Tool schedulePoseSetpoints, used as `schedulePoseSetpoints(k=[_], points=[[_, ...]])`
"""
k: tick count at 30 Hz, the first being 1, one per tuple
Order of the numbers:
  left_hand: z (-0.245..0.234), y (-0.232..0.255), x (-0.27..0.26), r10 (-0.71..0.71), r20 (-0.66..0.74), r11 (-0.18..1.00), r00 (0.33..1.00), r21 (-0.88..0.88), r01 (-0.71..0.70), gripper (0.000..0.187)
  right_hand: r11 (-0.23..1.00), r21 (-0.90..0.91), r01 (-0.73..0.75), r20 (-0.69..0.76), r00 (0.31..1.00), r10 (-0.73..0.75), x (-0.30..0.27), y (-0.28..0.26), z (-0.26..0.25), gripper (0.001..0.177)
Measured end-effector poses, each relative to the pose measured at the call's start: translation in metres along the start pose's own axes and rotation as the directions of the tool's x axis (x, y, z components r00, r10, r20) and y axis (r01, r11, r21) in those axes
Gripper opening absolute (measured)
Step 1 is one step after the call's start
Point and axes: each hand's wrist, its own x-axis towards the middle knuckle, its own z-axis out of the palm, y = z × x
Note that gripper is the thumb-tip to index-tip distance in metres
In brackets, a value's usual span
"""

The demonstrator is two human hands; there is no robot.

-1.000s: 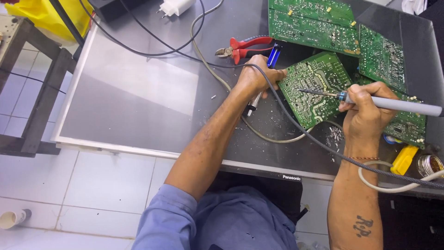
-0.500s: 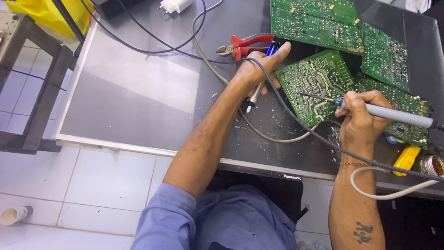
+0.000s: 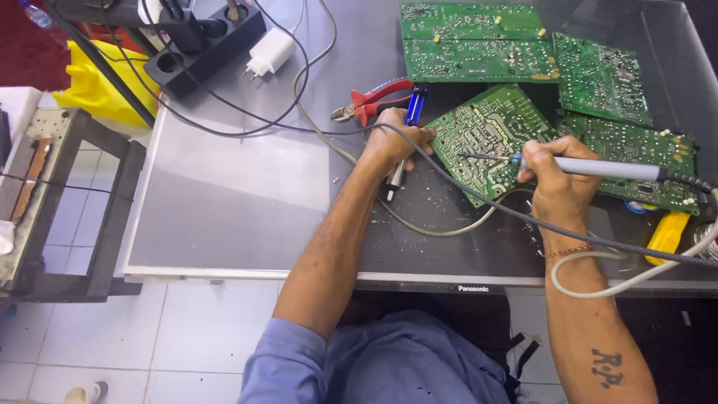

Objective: Soldering and desoldering components on a printed circuit board using a soldering iron and a desoldering pump.

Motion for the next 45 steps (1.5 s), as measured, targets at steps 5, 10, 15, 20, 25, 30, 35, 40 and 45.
schedulePoseSetpoints(k=[5, 10, 15, 20, 25, 30, 35, 40, 45], points=[[-0.001, 0.003, -0.005, -0.029, 0.024, 0.999, 0.999, -0.033, 0.03, 0.023, 0.982, -0.139, 0.127, 0.058, 0.991, -0.12, -0.013, -0.02, 0.003, 0.02], [0.0, -0.001, -0.002, -0.019, 0.044, 0.997, 0.999, -0.069, 0.022, 0.039, 0.989, -0.071, 0.127, 0.002, 0.992, -0.127, -0.022, -0.02, -0.003, 0.016], [0.001, 0.001, -0.004, -0.01, 0.023, 0.999, 1.0, -0.031, 0.011, 0.041, 0.995, -0.031, 0.099, -0.174, 0.979, -0.103, -0.023, -0.01, -0.015, 0.016], [0.002, 0.002, -0.004, -0.012, 0.015, 0.999, 1.0, -0.031, 0.012, 0.027, 0.993, 0.078, 0.087, -0.257, 0.964, -0.064, -0.014, -0.007, -0.027, 0.019], [0.005, 0.0, -0.004, 0.022, -0.009, 0.999, 1.0, -0.036, -0.022, 0.025, 0.994, 0.102, 0.047, -0.292, 0.956, -0.015, -0.022, -0.01, -0.031, 0.018], [0.005, 0.001, -0.004, 0.005, 0.004, 0.999, 1.0, -0.035, -0.005, 0.053, 0.998, 0.03, 0.061, -0.239, 0.97, -0.052, -0.017, -0.007, -0.032, 0.02], [0.007, 0.001, -0.006, 0.009, 0.001, 1.0, 1.0, -0.024, -0.009, 0.028, 0.999, 0.043, 0.005, -0.261, 0.965, 0.007, -0.019, -0.013, -0.038, 0.016], [0.006, 0.003, -0.007, -0.009, 0.001, 1.0, 1.0, -0.014, 0.009, 0.028, 0.998, 0.06, -0.016, -0.245, 0.969, 0.03, -0.03, -0.005, -0.047, 0.017], [0.006, 0.003, -0.006, -0.01, -0.007, 0.998, 1.0, -0.06, 0.01, 0.027, 1.0, 0.017, 0.005, -0.229, 0.973, -0.001, -0.034, -0.005, -0.045, 0.019]])
